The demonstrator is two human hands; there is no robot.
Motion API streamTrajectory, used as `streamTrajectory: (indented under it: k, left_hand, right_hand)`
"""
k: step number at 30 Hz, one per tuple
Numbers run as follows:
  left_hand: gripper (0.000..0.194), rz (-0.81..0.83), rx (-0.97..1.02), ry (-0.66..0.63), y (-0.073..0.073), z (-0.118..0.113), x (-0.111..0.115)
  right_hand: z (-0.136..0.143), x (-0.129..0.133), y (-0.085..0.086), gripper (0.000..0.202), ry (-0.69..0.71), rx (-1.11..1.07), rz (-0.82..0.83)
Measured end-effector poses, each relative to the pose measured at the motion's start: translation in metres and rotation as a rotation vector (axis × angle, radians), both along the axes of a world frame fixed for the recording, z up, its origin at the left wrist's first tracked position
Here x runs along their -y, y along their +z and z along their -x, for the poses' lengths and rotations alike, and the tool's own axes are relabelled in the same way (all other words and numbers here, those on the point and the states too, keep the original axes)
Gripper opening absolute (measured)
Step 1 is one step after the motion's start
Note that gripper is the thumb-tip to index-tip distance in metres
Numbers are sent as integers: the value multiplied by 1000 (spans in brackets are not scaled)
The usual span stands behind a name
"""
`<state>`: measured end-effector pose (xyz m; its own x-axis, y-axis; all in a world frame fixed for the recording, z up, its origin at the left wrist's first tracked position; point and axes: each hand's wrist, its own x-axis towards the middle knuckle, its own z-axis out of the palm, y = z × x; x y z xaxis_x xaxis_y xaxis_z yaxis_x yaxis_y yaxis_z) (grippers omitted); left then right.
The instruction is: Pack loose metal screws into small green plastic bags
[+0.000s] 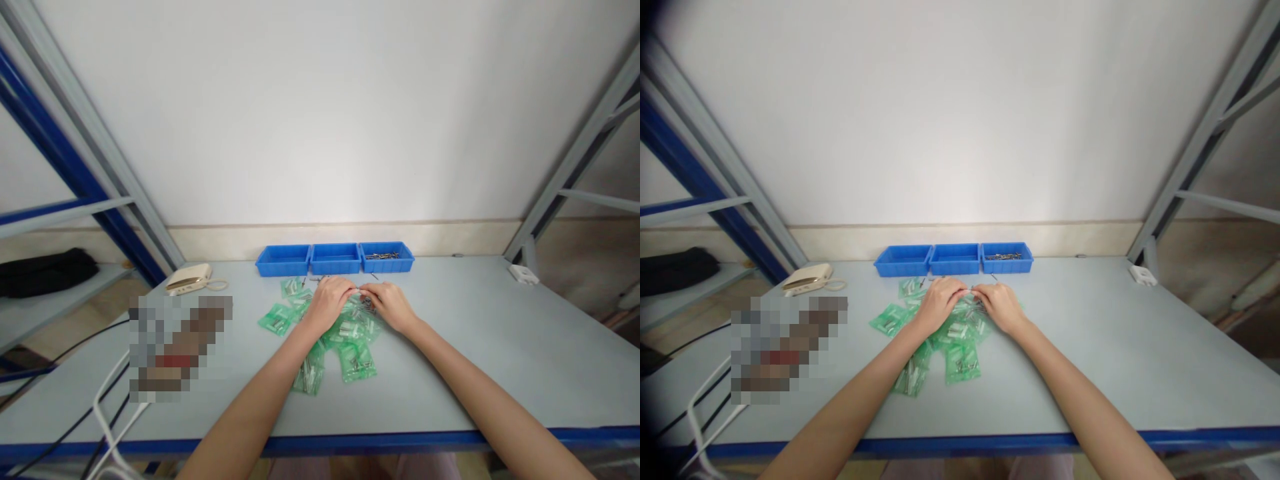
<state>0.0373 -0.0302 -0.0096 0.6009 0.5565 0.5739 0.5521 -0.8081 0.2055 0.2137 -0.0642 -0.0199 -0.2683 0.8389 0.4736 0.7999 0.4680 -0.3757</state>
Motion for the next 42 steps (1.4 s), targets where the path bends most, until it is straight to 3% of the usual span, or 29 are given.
streamTrajectory:
  k: [7,15,19,25,32,38,42]
  left_hand:
    - [29,72,-31,44,1,0,0]
    - [23,77,-18,24,0,0,-1]
    - [28,68,-27,56,0,1,-1]
    - [19,106,0,23,2,0,0]
    - [35,57,-80,57,2,1,0]
    - [25,86,-29,44,0,0,0]
    - [32,66,-41,68,0,0,-1]
  right_hand:
    - [0,2,3,14,11,-73,-44]
    - [-2,-2,-1,19,23,-110,16]
    - [-1,-3,-1,17,32,-81,-43]
    - [-1,-1,2,21,19,-58,-42]
    - [0,0,1,16,16,-24,-72]
    - [-1,0,2,24,-7,33,-55]
    - [0,0,2,23,12,-5,-5]
